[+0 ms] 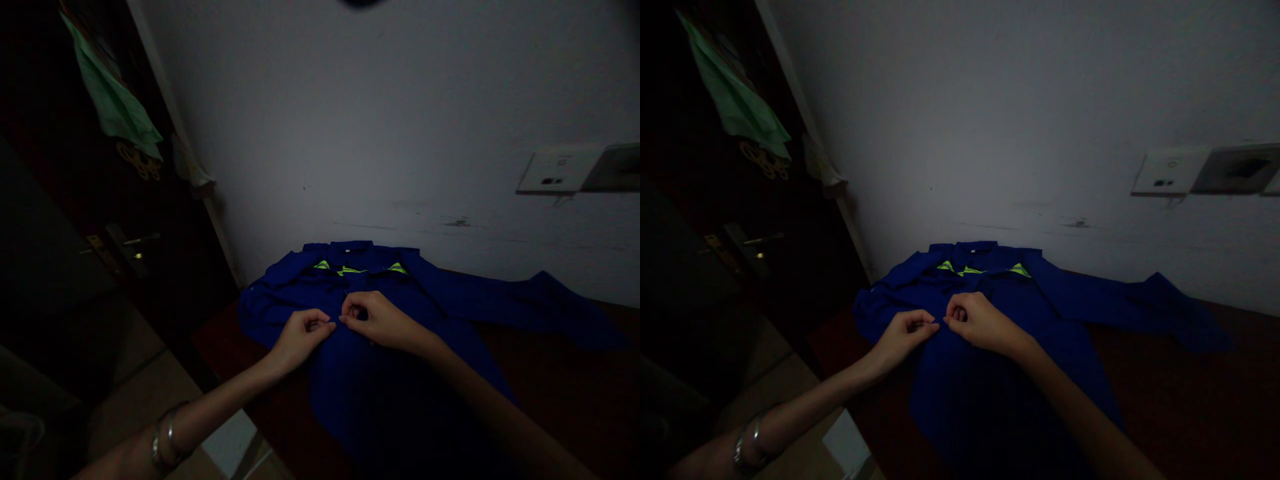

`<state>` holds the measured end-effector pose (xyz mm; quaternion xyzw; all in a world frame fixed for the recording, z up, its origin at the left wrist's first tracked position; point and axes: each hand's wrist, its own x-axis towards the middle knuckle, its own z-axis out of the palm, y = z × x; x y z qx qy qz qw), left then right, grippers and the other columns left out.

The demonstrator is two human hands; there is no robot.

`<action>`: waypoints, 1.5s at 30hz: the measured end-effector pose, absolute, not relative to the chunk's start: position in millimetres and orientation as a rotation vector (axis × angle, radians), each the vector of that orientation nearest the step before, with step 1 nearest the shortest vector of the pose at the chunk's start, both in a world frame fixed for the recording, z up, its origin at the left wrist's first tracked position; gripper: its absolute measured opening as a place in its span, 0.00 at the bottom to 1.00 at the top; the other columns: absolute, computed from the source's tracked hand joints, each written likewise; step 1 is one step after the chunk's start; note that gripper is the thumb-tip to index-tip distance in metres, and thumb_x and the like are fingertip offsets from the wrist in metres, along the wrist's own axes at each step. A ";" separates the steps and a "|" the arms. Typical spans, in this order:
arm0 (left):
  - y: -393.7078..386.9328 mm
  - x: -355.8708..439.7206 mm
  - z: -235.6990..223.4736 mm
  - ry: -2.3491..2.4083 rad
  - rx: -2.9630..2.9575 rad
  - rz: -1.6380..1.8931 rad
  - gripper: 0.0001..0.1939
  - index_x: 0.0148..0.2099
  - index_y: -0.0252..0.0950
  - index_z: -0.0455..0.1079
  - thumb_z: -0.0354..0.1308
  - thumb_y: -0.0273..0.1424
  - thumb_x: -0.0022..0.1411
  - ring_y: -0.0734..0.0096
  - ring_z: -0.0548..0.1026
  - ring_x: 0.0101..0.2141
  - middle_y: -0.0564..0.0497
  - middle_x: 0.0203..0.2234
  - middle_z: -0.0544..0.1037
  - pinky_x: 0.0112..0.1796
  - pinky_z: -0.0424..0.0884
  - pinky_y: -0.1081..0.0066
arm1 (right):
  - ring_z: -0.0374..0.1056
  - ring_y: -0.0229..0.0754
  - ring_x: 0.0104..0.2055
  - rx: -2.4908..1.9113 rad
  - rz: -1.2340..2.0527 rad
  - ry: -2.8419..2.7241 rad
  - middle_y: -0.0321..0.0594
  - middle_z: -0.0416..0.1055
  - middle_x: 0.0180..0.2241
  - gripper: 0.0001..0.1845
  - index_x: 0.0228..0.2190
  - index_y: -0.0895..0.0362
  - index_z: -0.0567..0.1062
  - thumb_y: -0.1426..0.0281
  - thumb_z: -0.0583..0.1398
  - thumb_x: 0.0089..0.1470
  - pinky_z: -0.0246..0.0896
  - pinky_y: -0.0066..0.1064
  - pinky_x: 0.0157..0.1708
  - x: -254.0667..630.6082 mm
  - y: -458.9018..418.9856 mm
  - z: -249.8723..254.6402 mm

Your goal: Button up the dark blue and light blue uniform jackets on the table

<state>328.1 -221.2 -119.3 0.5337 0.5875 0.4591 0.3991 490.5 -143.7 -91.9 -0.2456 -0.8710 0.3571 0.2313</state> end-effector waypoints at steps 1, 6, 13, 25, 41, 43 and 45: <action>-220.9 327.6 -120.4 1.483 1.359 1.165 0.14 0.28 0.30 0.67 0.59 0.39 0.47 0.79 0.63 0.22 0.55 0.20 0.68 0.24 0.57 0.78 | 0.62 0.32 0.24 -0.655 0.945 -2.405 0.36 0.67 0.23 0.05 0.25 0.61 0.71 0.72 0.55 0.46 0.58 0.20 0.20 490.3 -143.9 -91.7; -219.7 328.1 -122.8 1.460 1.417 1.165 0.13 0.29 0.30 0.68 0.58 0.38 0.49 0.79 0.63 0.21 0.55 0.20 0.68 0.24 0.56 0.78 | 0.64 0.32 0.26 -0.572 0.830 -2.444 0.37 0.68 0.24 0.05 0.25 0.61 0.71 0.74 0.55 0.45 0.59 0.22 0.26 489.5 -144.1 -93.6; -222.6 332.6 -120.0 1.478 1.475 1.195 0.13 0.32 0.31 0.70 0.55 0.38 0.53 0.78 0.64 0.23 0.54 0.21 0.69 0.24 0.57 0.79 | 0.63 0.34 0.22 -0.749 1.190 -2.339 0.36 0.65 0.23 0.08 0.28 0.60 0.70 0.69 0.55 0.46 0.58 0.20 0.12 489.7 -142.4 -97.6; -247.6 345.6 -112.9 1.599 1.914 1.040 0.13 0.44 0.35 0.70 0.50 0.27 0.56 0.73 0.68 0.31 0.50 0.31 0.73 0.33 0.64 0.74 | 0.66 0.36 0.22 -0.917 1.608 -2.108 0.39 0.66 0.19 0.20 0.22 0.63 0.69 0.57 0.56 0.47 0.62 0.23 0.10 484.9 -139.1 -98.9; -244.6 345.1 -102.2 1.455 2.032 1.021 0.16 0.36 0.34 0.72 0.43 0.33 0.63 0.73 0.69 0.35 0.49 0.33 0.72 0.38 0.63 0.73 | 0.64 0.31 0.18 -1.093 1.574 -2.017 0.36 0.67 0.15 0.13 0.21 0.64 0.72 0.65 0.62 0.42 0.63 0.20 0.16 484.6 -135.4 -100.2; -235.6 336.3 -104.6 1.486 1.991 1.107 0.16 0.33 0.33 0.73 0.45 0.33 0.62 0.73 0.69 0.33 0.49 0.30 0.73 0.36 0.64 0.74 | 0.65 0.31 0.18 -1.076 1.570 -2.004 0.36 0.67 0.16 0.14 0.22 0.64 0.72 0.64 0.62 0.42 0.63 0.20 0.16 485.8 -134.2 -100.1; -226.3 327.8 -108.6 1.542 1.962 1.181 0.13 0.31 0.33 0.72 0.49 0.33 0.60 0.73 0.69 0.31 0.49 0.28 0.72 0.35 0.64 0.74 | 0.64 0.31 0.17 -1.072 1.568 -1.993 0.36 0.67 0.16 0.14 0.22 0.64 0.72 0.63 0.62 0.42 0.64 0.20 0.16 486.2 -133.7 -99.7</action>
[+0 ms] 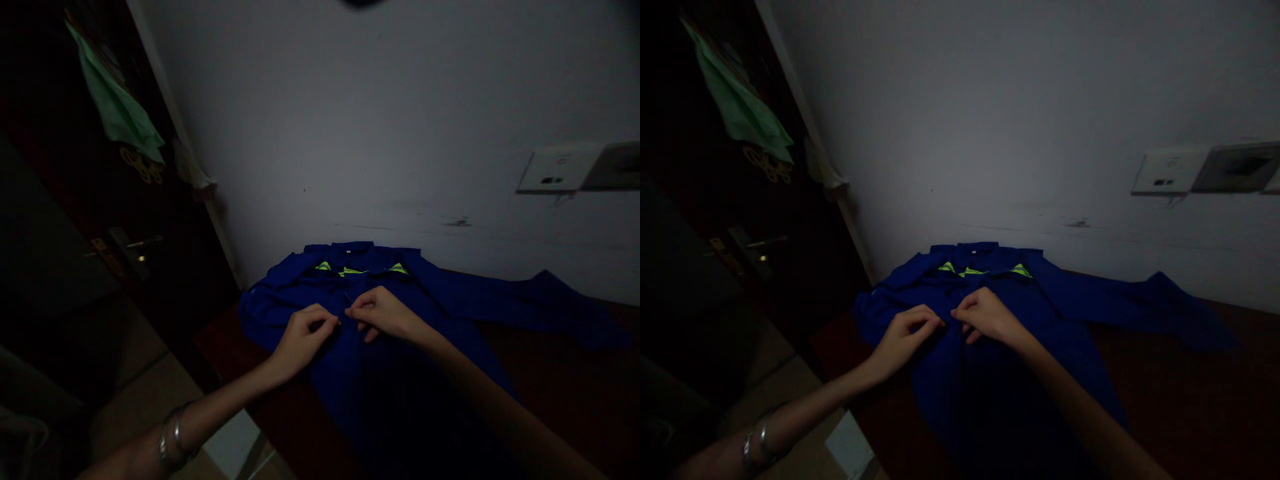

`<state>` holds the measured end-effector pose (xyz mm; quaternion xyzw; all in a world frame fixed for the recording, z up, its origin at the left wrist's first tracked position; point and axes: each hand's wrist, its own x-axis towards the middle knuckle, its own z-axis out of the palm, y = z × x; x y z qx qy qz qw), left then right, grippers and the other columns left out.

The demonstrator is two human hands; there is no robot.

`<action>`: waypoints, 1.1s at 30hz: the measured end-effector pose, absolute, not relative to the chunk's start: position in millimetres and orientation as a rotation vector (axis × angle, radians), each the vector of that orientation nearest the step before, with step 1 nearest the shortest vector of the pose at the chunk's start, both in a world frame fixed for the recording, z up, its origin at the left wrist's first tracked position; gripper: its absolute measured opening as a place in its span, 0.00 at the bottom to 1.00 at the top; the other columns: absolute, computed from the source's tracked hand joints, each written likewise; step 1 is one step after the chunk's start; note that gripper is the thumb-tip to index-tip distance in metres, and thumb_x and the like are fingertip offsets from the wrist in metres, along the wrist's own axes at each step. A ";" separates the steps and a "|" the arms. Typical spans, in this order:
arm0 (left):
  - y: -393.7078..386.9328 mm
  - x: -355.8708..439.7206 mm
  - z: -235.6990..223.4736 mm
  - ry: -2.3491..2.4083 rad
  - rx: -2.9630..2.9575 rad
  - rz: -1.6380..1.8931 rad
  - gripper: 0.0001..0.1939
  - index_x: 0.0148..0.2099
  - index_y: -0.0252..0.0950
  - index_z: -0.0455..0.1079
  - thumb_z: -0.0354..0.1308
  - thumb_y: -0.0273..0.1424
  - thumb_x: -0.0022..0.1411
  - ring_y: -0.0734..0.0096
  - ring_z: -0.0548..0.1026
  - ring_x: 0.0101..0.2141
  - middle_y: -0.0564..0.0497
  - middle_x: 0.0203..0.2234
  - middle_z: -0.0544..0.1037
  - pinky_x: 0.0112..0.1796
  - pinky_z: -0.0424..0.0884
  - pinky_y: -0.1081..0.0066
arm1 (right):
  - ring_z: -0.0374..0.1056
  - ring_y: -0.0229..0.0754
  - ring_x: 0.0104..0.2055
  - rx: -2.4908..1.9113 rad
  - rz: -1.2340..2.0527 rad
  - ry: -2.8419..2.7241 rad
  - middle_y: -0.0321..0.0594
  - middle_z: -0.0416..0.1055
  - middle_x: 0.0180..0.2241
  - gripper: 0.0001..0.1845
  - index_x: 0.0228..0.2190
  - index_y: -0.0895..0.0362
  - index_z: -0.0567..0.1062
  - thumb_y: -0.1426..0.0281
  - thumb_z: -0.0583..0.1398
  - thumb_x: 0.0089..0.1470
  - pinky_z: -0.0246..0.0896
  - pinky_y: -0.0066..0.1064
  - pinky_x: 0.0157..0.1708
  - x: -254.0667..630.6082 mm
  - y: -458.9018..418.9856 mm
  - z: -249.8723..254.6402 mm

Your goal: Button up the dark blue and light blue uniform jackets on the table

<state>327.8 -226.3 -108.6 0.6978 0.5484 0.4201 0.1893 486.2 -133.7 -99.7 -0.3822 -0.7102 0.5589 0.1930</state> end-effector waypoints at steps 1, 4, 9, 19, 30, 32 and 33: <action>-222.2 324.4 -110.8 1.566 1.956 1.205 0.11 0.31 0.33 0.72 0.52 0.33 0.58 0.73 0.69 0.30 0.50 0.27 0.72 0.34 0.64 0.74 | 0.64 0.31 0.17 -1.071 1.568 -1.988 0.36 0.67 0.16 0.14 0.23 0.64 0.73 0.63 0.62 0.42 0.64 0.20 0.16 486.2 -133.7 -99.4; -214.8 320.2 -115.9 1.587 1.967 1.236 0.08 0.32 0.33 0.72 0.56 0.33 0.54 0.75 0.68 0.28 0.50 0.26 0.71 0.29 0.63 0.76 | 0.63 0.31 0.17 -1.060 1.568 -1.975 0.36 0.67 0.16 0.14 0.22 0.64 0.73 0.63 0.62 0.42 0.64 0.21 0.16 485.6 -134.6 -98.5; -215.0 328.3 -117.4 1.524 2.026 1.262 0.07 0.31 0.33 0.73 0.56 0.31 0.54 0.76 0.67 0.26 0.50 0.26 0.71 0.27 0.63 0.76 | 0.62 0.30 0.16 -1.041 1.569 -1.929 0.35 0.65 0.15 0.12 0.22 0.64 0.72 0.65 0.62 0.42 0.63 0.21 0.14 484.0 -136.0 -99.2; -214.8 333.8 -117.7 1.544 2.231 1.275 0.04 0.31 0.33 0.69 0.55 0.28 0.54 0.74 0.68 0.30 0.50 0.27 0.70 0.32 0.64 0.74 | 0.63 0.31 0.19 -1.040 1.558 -1.845 0.34 0.63 0.15 0.09 0.21 0.64 0.72 0.68 0.62 0.42 0.65 0.22 0.17 479.2 -140.2 -99.0; -218.1 338.0 -123.8 1.771 2.303 1.208 0.07 0.34 0.35 0.64 0.56 0.30 0.51 0.71 0.67 0.32 0.50 0.30 0.69 0.34 0.63 0.72 | 0.62 0.30 0.20 -1.014 1.537 -1.785 0.32 0.61 0.16 0.09 0.22 0.64 0.72 0.68 0.61 0.43 0.64 0.20 0.16 474.7 -137.4 -105.6; -217.7 337.6 -124.6 1.771 2.294 1.209 0.06 0.34 0.35 0.64 0.55 0.30 0.52 0.71 0.67 0.32 0.50 0.29 0.70 0.34 0.64 0.72 | 0.63 0.31 0.21 -1.007 1.555 -1.797 0.33 0.62 0.16 0.10 0.22 0.64 0.72 0.68 0.61 0.42 0.65 0.21 0.16 475.8 -136.3 -106.1; -217.4 337.3 -125.1 1.772 2.290 1.215 0.06 0.35 0.35 0.65 0.55 0.30 0.52 0.71 0.67 0.32 0.50 0.29 0.70 0.34 0.64 0.72 | 0.63 0.32 0.22 -1.006 1.561 -1.809 0.33 0.62 0.16 0.10 0.23 0.64 0.73 0.67 0.61 0.42 0.65 0.21 0.17 476.6 -135.8 -106.1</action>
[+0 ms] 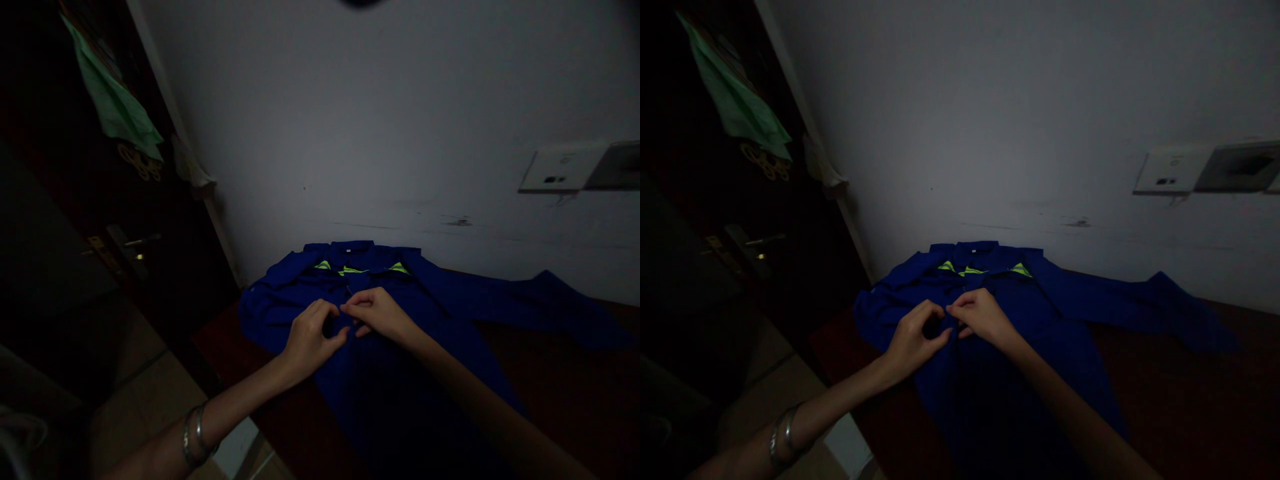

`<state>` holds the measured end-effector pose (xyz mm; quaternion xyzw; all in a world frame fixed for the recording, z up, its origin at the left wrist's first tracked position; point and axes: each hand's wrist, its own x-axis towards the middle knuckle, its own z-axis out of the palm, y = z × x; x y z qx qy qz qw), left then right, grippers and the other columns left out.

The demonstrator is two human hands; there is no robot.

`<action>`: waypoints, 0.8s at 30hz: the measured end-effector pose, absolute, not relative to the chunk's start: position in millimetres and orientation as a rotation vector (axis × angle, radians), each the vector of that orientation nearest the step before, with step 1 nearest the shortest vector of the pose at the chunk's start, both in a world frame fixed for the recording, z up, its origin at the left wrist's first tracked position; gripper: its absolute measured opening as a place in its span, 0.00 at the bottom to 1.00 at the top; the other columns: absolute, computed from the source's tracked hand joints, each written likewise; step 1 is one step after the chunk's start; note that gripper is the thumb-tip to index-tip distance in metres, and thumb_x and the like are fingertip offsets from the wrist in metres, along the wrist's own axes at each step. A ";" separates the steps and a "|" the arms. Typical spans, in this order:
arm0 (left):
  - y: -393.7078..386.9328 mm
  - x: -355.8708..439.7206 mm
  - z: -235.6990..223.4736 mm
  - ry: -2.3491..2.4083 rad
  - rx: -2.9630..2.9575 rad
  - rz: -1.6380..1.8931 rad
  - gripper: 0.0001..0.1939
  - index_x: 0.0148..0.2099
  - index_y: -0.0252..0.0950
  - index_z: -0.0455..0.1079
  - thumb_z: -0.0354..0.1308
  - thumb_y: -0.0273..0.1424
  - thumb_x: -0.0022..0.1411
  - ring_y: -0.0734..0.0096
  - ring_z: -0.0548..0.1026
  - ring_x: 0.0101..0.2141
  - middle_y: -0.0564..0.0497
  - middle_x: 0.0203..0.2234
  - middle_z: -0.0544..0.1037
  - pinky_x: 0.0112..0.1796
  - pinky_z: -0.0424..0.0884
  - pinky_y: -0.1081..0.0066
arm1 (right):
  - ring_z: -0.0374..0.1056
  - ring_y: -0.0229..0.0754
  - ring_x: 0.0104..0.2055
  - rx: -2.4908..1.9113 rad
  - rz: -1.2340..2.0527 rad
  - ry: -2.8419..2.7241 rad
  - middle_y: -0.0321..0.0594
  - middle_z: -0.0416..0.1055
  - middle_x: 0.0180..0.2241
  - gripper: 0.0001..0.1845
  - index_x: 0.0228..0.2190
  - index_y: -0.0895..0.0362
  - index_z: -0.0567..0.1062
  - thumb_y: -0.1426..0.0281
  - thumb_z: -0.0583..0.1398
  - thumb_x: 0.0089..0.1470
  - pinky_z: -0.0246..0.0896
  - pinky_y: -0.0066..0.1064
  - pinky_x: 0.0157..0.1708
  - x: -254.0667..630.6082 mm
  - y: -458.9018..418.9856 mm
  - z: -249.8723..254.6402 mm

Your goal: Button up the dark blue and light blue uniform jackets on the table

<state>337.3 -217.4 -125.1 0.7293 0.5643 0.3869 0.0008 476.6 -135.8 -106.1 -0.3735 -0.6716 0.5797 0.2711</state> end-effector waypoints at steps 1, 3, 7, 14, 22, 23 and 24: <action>-216.9 336.9 -125.4 1.775 2.287 1.223 0.06 0.35 0.35 0.66 0.55 0.29 0.53 0.71 0.68 0.32 0.50 0.29 0.70 0.34 0.64 0.72 | 0.64 0.32 0.22 -1.003 1.565 -1.823 0.34 0.63 0.17 0.10 0.23 0.63 0.73 0.67 0.61 0.42 0.65 0.21 0.17 477.5 -135.3 -106.0; -215.8 335.8 -126.0 1.782 2.295 1.226 0.06 0.36 0.35 0.67 0.54 0.29 0.54 0.71 0.68 0.33 0.50 0.29 0.71 0.34 0.64 0.72 | 0.65 0.33 0.24 -0.990 1.568 -1.856 0.35 0.65 0.18 0.11 0.24 0.63 0.73 0.66 0.62 0.42 0.65 0.20 0.17 479.3 -134.3 -106.0; -213.1 332.9 -126.6 1.786 2.340 1.195 0.06 0.35 0.35 0.70 0.54 0.30 0.55 0.70 0.68 0.32 0.49 0.27 0.71 0.33 0.64 0.72 | 0.65 0.33 0.24 -0.973 1.514 -1.907 0.37 0.66 0.19 0.12 0.25 0.63 0.73 0.65 0.61 0.42 0.64 0.19 0.17 480.8 -132.5 -107.6; -210.8 331.3 -129.4 1.768 2.400 1.210 0.07 0.34 0.35 0.71 0.52 0.30 0.56 0.71 0.69 0.30 0.49 0.26 0.73 0.32 0.64 0.72 | 0.63 0.33 0.22 -0.910 1.343 -2.055 0.36 0.66 0.21 0.12 0.28 0.62 0.71 0.65 0.60 0.43 0.62 0.23 0.17 483.0 -130.9 -108.9; -210.5 331.3 -131.3 1.742 2.444 1.188 0.08 0.35 0.35 0.71 0.52 0.29 0.57 0.71 0.69 0.30 0.48 0.27 0.74 0.32 0.65 0.71 | 0.64 0.39 0.37 -0.653 0.742 -2.400 0.40 0.67 0.35 0.10 0.31 0.56 0.75 0.68 0.61 0.42 0.60 0.31 0.39 497.8 -128.3 -98.9; -210.5 331.4 -131.2 1.745 2.448 1.181 0.08 0.35 0.35 0.71 0.52 0.29 0.57 0.71 0.69 0.30 0.48 0.27 0.74 0.32 0.65 0.71 | 0.64 0.39 0.38 -0.635 0.712 -2.422 0.40 0.67 0.37 0.10 0.32 0.56 0.75 0.68 0.61 0.43 0.59 0.31 0.40 498.5 -128.2 -99.0; -210.6 331.6 -131.1 1.748 2.449 1.177 0.08 0.35 0.35 0.71 0.51 0.29 0.57 0.71 0.69 0.30 0.48 0.26 0.73 0.32 0.64 0.72 | 0.63 0.40 0.40 -0.620 0.678 -2.440 0.41 0.66 0.38 0.11 0.33 0.55 0.75 0.68 0.61 0.44 0.58 0.31 0.42 499.0 -128.4 -99.4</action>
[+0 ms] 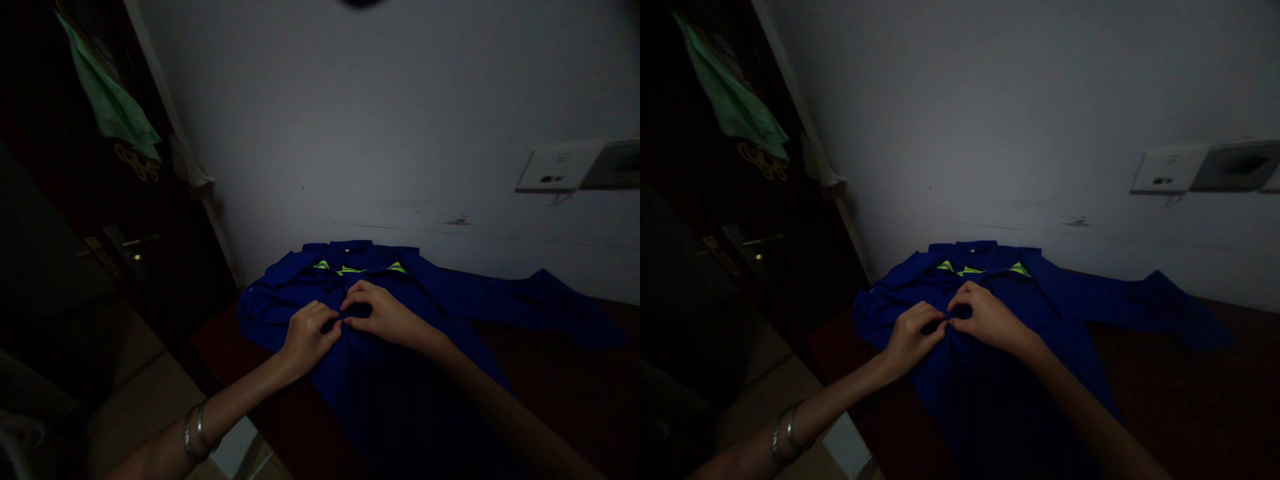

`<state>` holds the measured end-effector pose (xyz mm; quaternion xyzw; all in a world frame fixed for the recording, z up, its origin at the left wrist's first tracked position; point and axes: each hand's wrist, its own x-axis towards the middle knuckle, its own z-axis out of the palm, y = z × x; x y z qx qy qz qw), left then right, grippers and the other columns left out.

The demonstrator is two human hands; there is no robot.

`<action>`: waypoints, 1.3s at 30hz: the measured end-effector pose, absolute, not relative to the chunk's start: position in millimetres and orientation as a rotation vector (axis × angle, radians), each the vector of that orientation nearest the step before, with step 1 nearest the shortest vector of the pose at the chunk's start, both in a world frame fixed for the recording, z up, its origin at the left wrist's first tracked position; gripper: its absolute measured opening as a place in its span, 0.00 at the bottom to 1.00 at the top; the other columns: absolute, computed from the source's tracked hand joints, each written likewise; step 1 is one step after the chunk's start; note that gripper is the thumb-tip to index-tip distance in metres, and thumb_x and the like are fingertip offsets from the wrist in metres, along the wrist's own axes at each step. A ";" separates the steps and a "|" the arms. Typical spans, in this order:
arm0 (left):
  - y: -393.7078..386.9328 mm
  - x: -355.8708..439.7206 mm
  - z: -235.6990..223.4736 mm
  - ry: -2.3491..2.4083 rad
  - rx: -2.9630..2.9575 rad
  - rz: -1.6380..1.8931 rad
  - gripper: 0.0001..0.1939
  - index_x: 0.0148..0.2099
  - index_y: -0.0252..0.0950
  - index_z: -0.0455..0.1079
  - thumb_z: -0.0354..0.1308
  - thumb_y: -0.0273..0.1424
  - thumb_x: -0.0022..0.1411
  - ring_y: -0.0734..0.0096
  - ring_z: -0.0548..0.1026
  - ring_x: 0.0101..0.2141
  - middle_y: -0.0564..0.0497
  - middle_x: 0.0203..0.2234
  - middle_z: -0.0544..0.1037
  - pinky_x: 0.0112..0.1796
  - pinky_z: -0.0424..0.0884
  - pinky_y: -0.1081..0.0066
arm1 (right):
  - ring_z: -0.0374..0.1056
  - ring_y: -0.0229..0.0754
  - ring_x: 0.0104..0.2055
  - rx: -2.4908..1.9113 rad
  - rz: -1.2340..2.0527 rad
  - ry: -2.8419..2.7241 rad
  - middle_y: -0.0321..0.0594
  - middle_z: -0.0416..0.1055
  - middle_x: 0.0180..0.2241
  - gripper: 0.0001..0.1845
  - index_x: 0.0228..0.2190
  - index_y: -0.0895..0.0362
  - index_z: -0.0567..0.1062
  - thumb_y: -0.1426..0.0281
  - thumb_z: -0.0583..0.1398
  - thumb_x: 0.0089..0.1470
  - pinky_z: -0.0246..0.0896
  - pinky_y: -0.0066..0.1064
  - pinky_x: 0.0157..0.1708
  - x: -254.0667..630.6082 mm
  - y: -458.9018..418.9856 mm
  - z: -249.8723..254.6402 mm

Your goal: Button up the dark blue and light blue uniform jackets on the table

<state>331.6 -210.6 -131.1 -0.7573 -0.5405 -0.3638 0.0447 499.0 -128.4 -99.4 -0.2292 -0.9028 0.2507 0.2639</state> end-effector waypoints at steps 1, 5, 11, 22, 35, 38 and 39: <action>-210.6 331.8 -131.0 -1.652 -2.312 -1.110 0.08 0.35 0.35 0.71 0.51 0.29 0.57 0.71 0.69 0.30 0.48 0.26 0.73 0.32 0.64 0.72 | 0.63 0.40 0.42 -0.608 0.637 -2.458 0.41 0.64 0.40 0.12 0.35 0.54 0.75 0.68 0.60 0.44 0.58 0.32 0.43 499.4 -128.8 -99.6; -209.9 332.1 -130.2 -1.655 -2.305 -1.097 0.07 0.35 0.34 0.71 0.51 0.28 0.57 0.71 0.68 0.30 0.49 0.26 0.73 0.32 0.64 0.71 | 0.59 0.41 0.46 -0.587 0.438 -2.529 0.41 0.60 0.45 0.13 0.38 0.52 0.74 0.67 0.58 0.48 0.58 0.33 0.44 500.9 -132.0 -98.5; -209.2 331.8 -129.9 -1.664 -2.310 -1.091 0.08 0.34 0.34 0.71 0.51 0.29 0.58 0.71 0.69 0.30 0.49 0.26 0.73 0.32 0.64 0.72 | 0.59 0.41 0.47 -0.577 0.389 -2.577 0.41 0.60 0.44 0.08 0.31 0.54 0.75 0.67 0.57 0.50 0.59 0.33 0.43 502.4 -132.7 -96.2; -205.4 325.6 -118.9 -1.725 -2.336 -1.331 0.06 0.35 0.35 0.71 0.54 0.29 0.56 0.70 0.69 0.34 0.49 0.29 0.72 0.36 0.65 0.71 | 0.61 0.40 0.42 -0.481 0.708 -2.405 0.42 0.60 0.41 0.08 0.28 0.57 0.75 0.66 0.59 0.48 0.58 0.36 0.45 504.4 -112.3 -108.0; -199.4 331.8 -110.7 -1.806 -2.450 -1.235 0.07 0.30 0.35 0.73 0.54 0.27 0.55 0.71 0.69 0.32 0.50 0.27 0.74 0.36 0.62 0.72 | 0.60 0.40 0.43 -0.478 0.701 -2.424 0.42 0.60 0.42 0.06 0.28 0.57 0.75 0.68 0.59 0.47 0.58 0.35 0.45 503.7 -114.7 -107.1; -197.9 331.8 -107.6 -1.840 -2.464 -1.135 0.06 0.29 0.35 0.73 0.54 0.26 0.54 0.71 0.68 0.32 0.50 0.26 0.74 0.35 0.62 0.72 | 0.60 0.40 0.43 -0.476 0.691 -2.436 0.42 0.60 0.42 0.06 0.28 0.57 0.75 0.68 0.59 0.47 0.58 0.35 0.45 503.7 -114.8 -107.7; -197.1 331.6 -107.0 -1.848 -2.470 -1.095 0.06 0.29 0.35 0.73 0.54 0.26 0.53 0.70 0.68 0.32 0.50 0.26 0.74 0.35 0.62 0.72 | 0.60 0.40 0.43 -0.475 0.686 -2.442 0.42 0.60 0.42 0.06 0.28 0.57 0.75 0.68 0.59 0.47 0.58 0.35 0.45 503.7 -115.0 -107.7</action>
